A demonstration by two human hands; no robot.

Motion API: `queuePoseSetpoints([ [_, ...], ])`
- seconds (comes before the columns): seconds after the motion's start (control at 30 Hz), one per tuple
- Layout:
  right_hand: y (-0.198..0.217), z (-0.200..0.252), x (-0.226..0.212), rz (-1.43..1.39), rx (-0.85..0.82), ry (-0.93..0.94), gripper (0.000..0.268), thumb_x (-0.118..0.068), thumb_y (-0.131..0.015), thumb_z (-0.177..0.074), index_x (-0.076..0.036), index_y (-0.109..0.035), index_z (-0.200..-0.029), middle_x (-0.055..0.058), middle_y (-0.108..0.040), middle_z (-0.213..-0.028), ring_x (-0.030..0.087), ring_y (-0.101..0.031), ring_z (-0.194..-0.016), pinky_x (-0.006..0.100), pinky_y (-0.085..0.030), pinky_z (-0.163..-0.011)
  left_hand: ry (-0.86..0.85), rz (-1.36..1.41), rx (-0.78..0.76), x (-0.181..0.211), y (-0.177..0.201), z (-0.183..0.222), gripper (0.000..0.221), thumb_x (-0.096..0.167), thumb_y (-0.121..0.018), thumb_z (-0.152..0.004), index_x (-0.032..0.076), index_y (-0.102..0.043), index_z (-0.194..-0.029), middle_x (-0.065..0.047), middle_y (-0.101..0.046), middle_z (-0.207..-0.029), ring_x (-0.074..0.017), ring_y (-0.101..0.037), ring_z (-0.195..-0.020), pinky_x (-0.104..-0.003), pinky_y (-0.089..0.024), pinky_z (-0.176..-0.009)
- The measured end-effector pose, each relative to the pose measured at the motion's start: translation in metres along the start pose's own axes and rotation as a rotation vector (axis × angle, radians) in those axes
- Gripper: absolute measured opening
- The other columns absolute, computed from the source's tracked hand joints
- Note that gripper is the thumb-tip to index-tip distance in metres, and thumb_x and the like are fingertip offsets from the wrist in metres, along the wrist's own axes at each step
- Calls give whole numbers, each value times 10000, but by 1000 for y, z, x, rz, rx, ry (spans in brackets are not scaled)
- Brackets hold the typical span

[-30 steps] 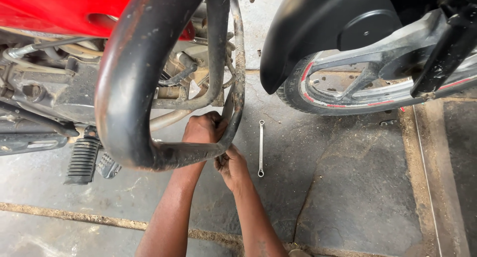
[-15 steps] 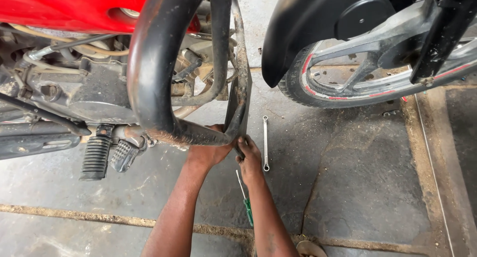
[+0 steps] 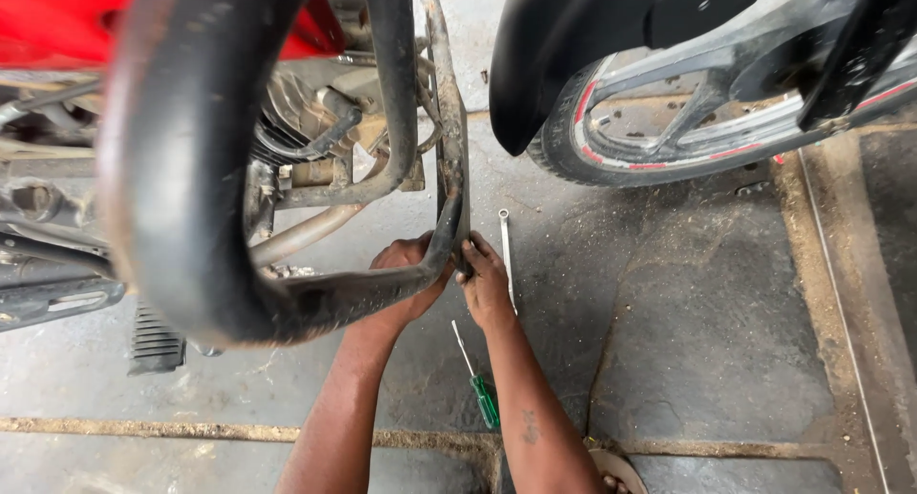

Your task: The person crouches beside a red motorcycle and uses a spanner and a screwdriver to loosen and remove fasteners from the crash guard and engine area. They then hold a flat metal plate behind the crash guard tube and continue working on the mounting bolts by hand.

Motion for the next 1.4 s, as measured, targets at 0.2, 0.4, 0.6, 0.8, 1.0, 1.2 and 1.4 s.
queuePoseSetpoints([
  [0.2, -13, -14, -5, -160, -253, 45, 569, -178, -710, -1001, 55, -486, -1470, 31, -651, -946, 79, -584, -763, 232, -459, -606, 89, 65, -62, -2, 4, -13, 241, 263, -669, -879, 37, -683, -963, -225, -693, -708, -431, -693, -660, -511, -545, -613],
  [0.4, -29, -27, -19, -156, -266, 52, 585, -164, -729, -952, 30, -515, -1461, 15, -675, -1006, 57, -598, -786, 212, -454, -597, 207, 17, -124, -20, 0, -17, 220, 263, -620, -928, 51, -661, -970, -253, -681, -750, -430, -692, -722, -515, -537, -682],
  [0.6, -27, -32, -20, -102, -242, 39, 620, -190, -751, -947, 39, -517, -1473, 2, -674, -996, 34, -570, -747, 203, -424, -558, 180, -14, -60, -21, 2, -18, 187, 184, -608, -892, 45, -665, -1004, -263, -694, -814, -449, -690, -777, -531, -534, -710],
  [0.8, -32, -32, -18, -76, -251, 52, 664, -236, -746, -944, 14, -499, -1508, -20, -682, -941, 13, -545, -696, 193, -408, -534, 158, -42, -14, -11, 8, -20, 180, 169, -646, -876, 34, -680, -991, -263, -702, -808, -449, -691, -765, -522, -542, -702],
  [1.0, -34, -30, -16, 51, -184, 43, 743, -359, -764, -917, -5, -512, -1520, -43, -668, -856, -13, -504, -615, 169, -391, -492, 229, -53, -57, -7, 19, -21, 124, 94, -661, -873, 33, -711, -968, -229, -722, -790, -345, -734, -700, -460, -578, -731],
  [1.2, -34, -33, -25, 72, -181, 79, 804, -395, -780, -879, -7, -483, -1518, -44, -673, -855, -21, -492, -604, 161, -390, -486, 193, 121, -9, 6, 51, -18, 213, 74, -686, -861, 55, -784, -1049, -148, -788, -916, -241, -757, -728, -380, -595, -689],
  [1.4, -36, -34, -21, 72, -219, 118, 778, -376, -785, -896, 11, -504, -1509, -43, -651, -841, -9, -475, -608, 162, -380, -497, 319, 529, 197, 6, 65, -21, 193, 168, -688, -966, -2, -770, -1003, -95, -762, -786, -122, -710, -691, -290, -560, -630],
])
Point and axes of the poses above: each hand's wrist, its own z-axis away from the middle knuckle, its own y-axis out of the back of the hand, x = y × z, the point moved 3 cm from there along -z, towards the middle knuckle
